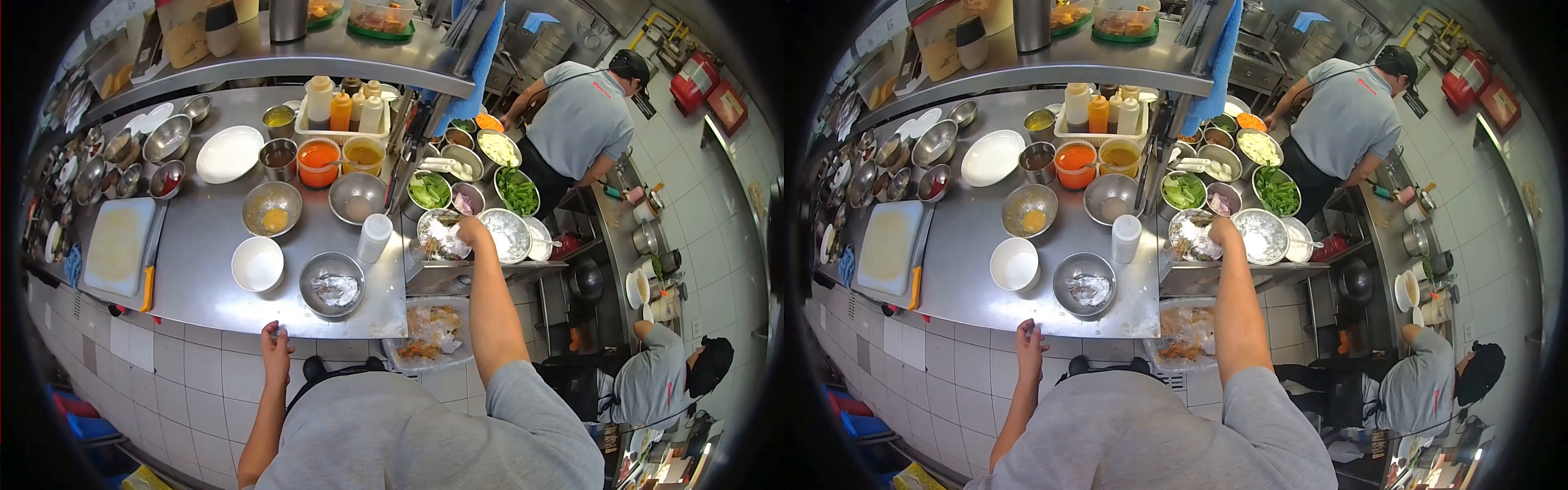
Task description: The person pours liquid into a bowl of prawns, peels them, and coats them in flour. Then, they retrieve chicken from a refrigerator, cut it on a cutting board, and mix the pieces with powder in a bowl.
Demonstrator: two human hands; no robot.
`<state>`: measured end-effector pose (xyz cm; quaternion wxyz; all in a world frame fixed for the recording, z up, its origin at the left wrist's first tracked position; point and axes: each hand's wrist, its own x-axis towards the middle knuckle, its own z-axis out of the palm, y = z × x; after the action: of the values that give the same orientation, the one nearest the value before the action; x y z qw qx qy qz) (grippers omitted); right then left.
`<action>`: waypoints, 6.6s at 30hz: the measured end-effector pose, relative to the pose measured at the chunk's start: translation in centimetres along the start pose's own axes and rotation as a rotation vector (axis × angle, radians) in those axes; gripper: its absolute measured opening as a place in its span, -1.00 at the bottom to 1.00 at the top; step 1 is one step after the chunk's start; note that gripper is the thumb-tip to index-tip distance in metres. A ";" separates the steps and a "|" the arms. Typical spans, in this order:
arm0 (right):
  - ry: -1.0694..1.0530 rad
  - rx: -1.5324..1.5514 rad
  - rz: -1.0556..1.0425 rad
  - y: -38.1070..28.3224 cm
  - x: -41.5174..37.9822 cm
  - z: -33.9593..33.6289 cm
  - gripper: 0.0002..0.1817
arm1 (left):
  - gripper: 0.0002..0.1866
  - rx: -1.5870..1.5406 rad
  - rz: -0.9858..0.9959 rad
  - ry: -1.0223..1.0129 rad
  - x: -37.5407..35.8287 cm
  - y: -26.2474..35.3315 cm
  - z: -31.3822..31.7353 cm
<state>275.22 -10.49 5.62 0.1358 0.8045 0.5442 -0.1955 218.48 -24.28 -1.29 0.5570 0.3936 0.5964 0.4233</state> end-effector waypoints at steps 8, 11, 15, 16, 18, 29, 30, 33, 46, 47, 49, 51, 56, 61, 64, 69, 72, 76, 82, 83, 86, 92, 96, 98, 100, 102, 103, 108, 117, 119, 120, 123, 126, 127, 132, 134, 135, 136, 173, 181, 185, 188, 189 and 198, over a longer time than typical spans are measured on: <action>0.412 0.377 -0.128 -7.3 -7.5 -2.6 -0.56 | -0.58 0.040 0.009 -0.023 0.6 0.0 -0.1; 0.571 0.317 -0.137 -8.7 -8.6 0.0 -0.74 | -0.59 0.024 0.002 -0.028 0.7 -0.1 -0.3; 0.633 0.186 -0.259 -6.1 -7.1 1.6 -0.78 | -0.60 0.016 0.006 -0.025 0.2 -0.6 -0.6; 0.616 0.140 -0.308 -5.4 -6.6 1.5 -0.77 | -0.61 0.029 0.010 -0.018 0.2 -0.8 -0.7; 0.539 0.205 -0.251 -5.3 -6.7 0.1 -0.67 | -0.61 0.038 0.017 -0.004 0.4 -1.0 -0.8; 0.490 0.242 -0.283 -6.1 -5.3 -0.2 -0.42 | -0.62 -0.001 -0.010 -0.007 0.0 0.1 -0.8; 0.521 0.256 -0.296 -5.9 -5.4 0.0 -0.40 | -0.62 -0.002 -0.012 -0.005 0.0 0.2 -0.8; 0.529 0.281 -0.345 -5.1 -4.8 0.1 -0.36 | -0.62 0.009 -0.012 -0.007 -0.2 0.1 -0.9; 0.447 0.146 -0.380 -4.9 -3.8 0.4 -0.62 | -0.64 -0.019 0.011 0.033 -0.4 0.4 -0.4; 0.423 0.077 -0.424 -5.0 -3.8 0.2 -0.64 | -0.64 -0.018 0.012 0.037 -0.4 0.5 -0.3; 0.429 0.048 -0.440 -5.1 -3.4 -0.6 -0.63 | -0.64 -0.017 0.012 0.037 -0.5 0.8 -0.3; 0.493 0.060 -0.495 -5.7 -3.6 -1.9 -0.67 | -0.64 -0.017 0.011 0.033 -0.4 1.0 -0.2; 0.291 0.056 -0.392 -7.2 -4.0 -2.7 -0.71 | -0.62 0.010 0.008 0.021 0.2 0.4 -0.6; 0.380 -0.217 -0.161 -8.4 -2.8 -1.7 -0.69 | -0.63 -0.004 0.009 0.058 0.2 0.1 -0.9; 0.335 -0.151 -0.099 -8.8 -1.4 -0.7 -0.67 | -0.64 -0.019 -0.004 0.079 -0.2 0.6 -1.0; 0.330 -0.109 -0.101 -9.3 -2.7 -1.0 -0.66 | -0.64 -0.036 -0.021 0.066 -0.2 0.3 -0.9; 0.429 -0.019 -0.093 -9.3 -3.3 -0.5 -0.67 | -0.64 -0.050 -0.040 0.040 0.0 0.6 -0.5; 0.441 0.319 -0.142 -5.3 -1.4 -1.2 -0.66 | -0.64 -0.046 -0.055 0.026 0.2 0.8 -0.4; 0.332 0.168 -0.242 -2.1 -1.4 -1.2 -0.55 | -0.63 -0.048 -0.062 0.008 0.3 0.5 -0.6; 0.326 0.157 -0.239 -2.8 -2.4 -1.4 -0.52 | -0.63 -0.055 -0.064 -0.003 0.4 0.4 -0.5; 0.329 0.082 -0.258 -3.6 -2.7 -0.7 -0.44 | -0.63 -0.067 -0.057 -0.008 0.4 0.3 -0.5; 0.377 0.265 -0.173 -4.6 -3.3 -0.5 -0.39 | -0.63 -0.054 -0.046 0.014 0.0 0.9 -0.8; 0.391 0.155 -0.136 -5.3 -2.7 0.7 -0.30 | -0.67 -0.069 -0.063 0.050 -0.4 1.0 -1.1; 0.301 0.159 -0.102 -5.9 -3.6 -0.1 -0.29 | -0.67 -0.074 -0.055 0.043 -0.1 0.7 -1.2; 0.370 0.291 -0.049 -6.5 -4.8 -1.2 -0.26 | -0.67 -0.081 -0.055 0.045 -0.1 0.9 -1.2; 0.412 0.333 -0.081 -6.1 -4.7 -1.8 -0.28 | -0.67 -0.088 -0.058 0.043 0.1 0.9 -1.2; 0.342 0.530 -0.064 -6.0 -4.6 -2.1 -0.30 | -0.66 -0.080 -0.058 0.033 0.3 0.8 -1.3; 0.222 0.520 -0.050 -5.4 -2.9 -1.4 -0.30 | -0.67 -0.068 -0.070 0.010 0.8 1.2 -1.1; 0.309 0.668 -0.040 -7.1 -4.4 -0.6 -0.28 | -0.68 -0.051 -0.070 0.002 1.4 1.4 -0.9; 0.305 0.585 -0.040 -7.5 -4.5 -0.5 -0.27 | -0.68 -0.080 -0.068 0.012 1.4 1.4 -0.7; 0.305 0.499 -0.038 -7.7 -4.5 -0.5 -0.26 | -0.68 -0.078 -0.070 0.016 1.4 1.4 -0.6; 0.232 0.245 -0.005 -8.1 -4.5 -1.2 -0.41 | -0.68 -0.081 -0.075 0.011 1.3 1.5 -0.5; 0.229 0.168 0.030 -9.1 -4.3 -1.0 -0.50 | -0.68 -0.079 -0.038 0.024 1.1 1.8 -0.8; 0.271 0.197 0.008 -9.2 -4.4 -0.6 -0.49 | -0.66 -0.051 -0.023 0.005 1.0 1.9 -0.8; 0.406 0.545 -0.051 -5.5 -3.6 -0.2 -0.46 | -0.59 -0.148 -0.068 -0.143 1.6 2.7 1.2; 0.391 0.879 -0.075 -1.8 -0.6 1.6 -0.53 | -0.55 -0.148 -0.083 -0.180 1.8 3.9 3.4; 0.396 0.876 -0.072 -2.2 -1.9 0.8 -0.53 | -0.50 -0.147 -0.093 -0.224 2.1 4.4 4.6; 0.325 1.118 -0.128 -2.4 -3.4 0.2 -0.57 | -0.50 -0.150 -0.091 -0.233 2.6 4.8 5.8; 0.020 0.171 -0.279 -5.9 -4.1 0.5 -0.41 | -0.47 -0.267 -0.252 -0.209 0.7 2.7 4.2; 0.341 0.600 -0.157 -3.3 -2.6 -2.1 -0.42 | -0.49 -0.272 -0.261 -0.177 0.4 2.3 3.6; 0.265 0.230 -0.272 -4.1 -2.4 -2.3 -0.52 | -0.50 -0.275 -0.245 -0.159 0.2 3.1 3.7; 0.259 -0.070 -0.378 -4.2 -2.0 -0.7 -0.52 | -0.50 -0.260 -0.234 -0.138 0.3 2.8 3.3; 0.278 -0.136 -0.370 -4.8 -3.1 -1.1 -0.51 | -0.50 -0.264 -0.234 -0.133 0.3 2.6 3.2; 0.038 -0.111 -0.557 -3.9 0.1 -2.8 -0.42 | -0.49 -0.203 -0.186 -0.120 0.8 1.8 2.2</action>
<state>272.08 -7.75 8.07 0.1106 0.6188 0.7565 -0.1802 220.61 -22.82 0.10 0.6655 0.3029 0.5500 0.4034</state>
